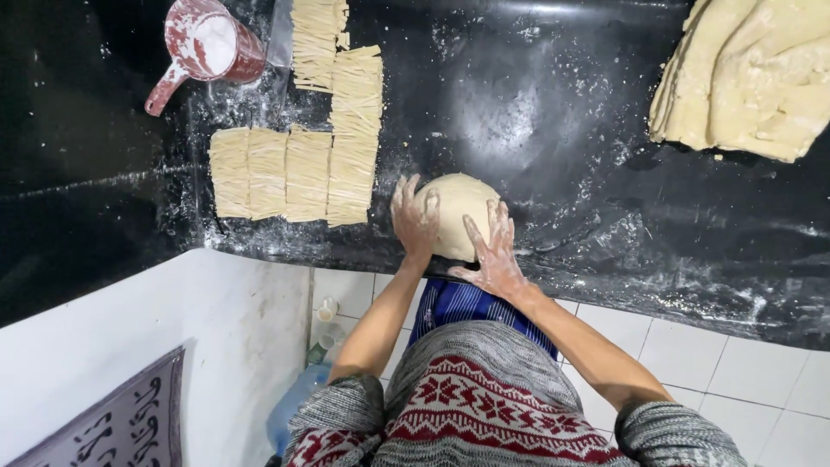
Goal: Kneading a ball of dough on a floured surface
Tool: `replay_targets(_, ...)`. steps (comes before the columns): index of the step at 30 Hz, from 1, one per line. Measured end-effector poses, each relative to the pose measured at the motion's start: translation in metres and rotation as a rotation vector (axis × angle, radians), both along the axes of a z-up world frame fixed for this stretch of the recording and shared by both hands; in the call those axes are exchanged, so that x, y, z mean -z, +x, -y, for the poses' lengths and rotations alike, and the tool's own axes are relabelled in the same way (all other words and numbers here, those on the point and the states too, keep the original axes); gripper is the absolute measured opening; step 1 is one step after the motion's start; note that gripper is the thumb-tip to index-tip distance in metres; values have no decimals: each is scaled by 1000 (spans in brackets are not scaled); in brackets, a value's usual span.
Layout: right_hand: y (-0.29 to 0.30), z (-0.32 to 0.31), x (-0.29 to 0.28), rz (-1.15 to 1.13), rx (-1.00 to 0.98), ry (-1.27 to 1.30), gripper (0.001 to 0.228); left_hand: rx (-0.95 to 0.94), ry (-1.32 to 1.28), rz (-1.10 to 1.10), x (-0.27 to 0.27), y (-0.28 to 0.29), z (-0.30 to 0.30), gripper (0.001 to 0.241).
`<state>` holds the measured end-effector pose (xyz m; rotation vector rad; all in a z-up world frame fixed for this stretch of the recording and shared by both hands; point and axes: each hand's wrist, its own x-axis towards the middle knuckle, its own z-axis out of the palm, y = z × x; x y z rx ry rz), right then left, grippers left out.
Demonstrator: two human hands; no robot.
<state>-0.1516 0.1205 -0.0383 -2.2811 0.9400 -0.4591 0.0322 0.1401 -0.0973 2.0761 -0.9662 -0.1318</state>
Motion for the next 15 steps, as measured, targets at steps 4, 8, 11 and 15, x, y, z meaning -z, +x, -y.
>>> replay_targets(4, 32, 25, 39, 79, 109, -102, 86, 118, -214, -345, 18, 13, -34, 46)
replay_targets(8, 82, 79, 47, -123, 169, 20, 80, 172, -150, 206, -46, 6, -35, 88)
replay_targets(11, 126, 146, 56, -101, 194, 258, 68, 259, -48, 214, -62, -16, -15, 121)
replay_targets(15, 154, 236, 75, 112, 470, 236, 27, 191, -55, 183, -30, 16, 64, 128)
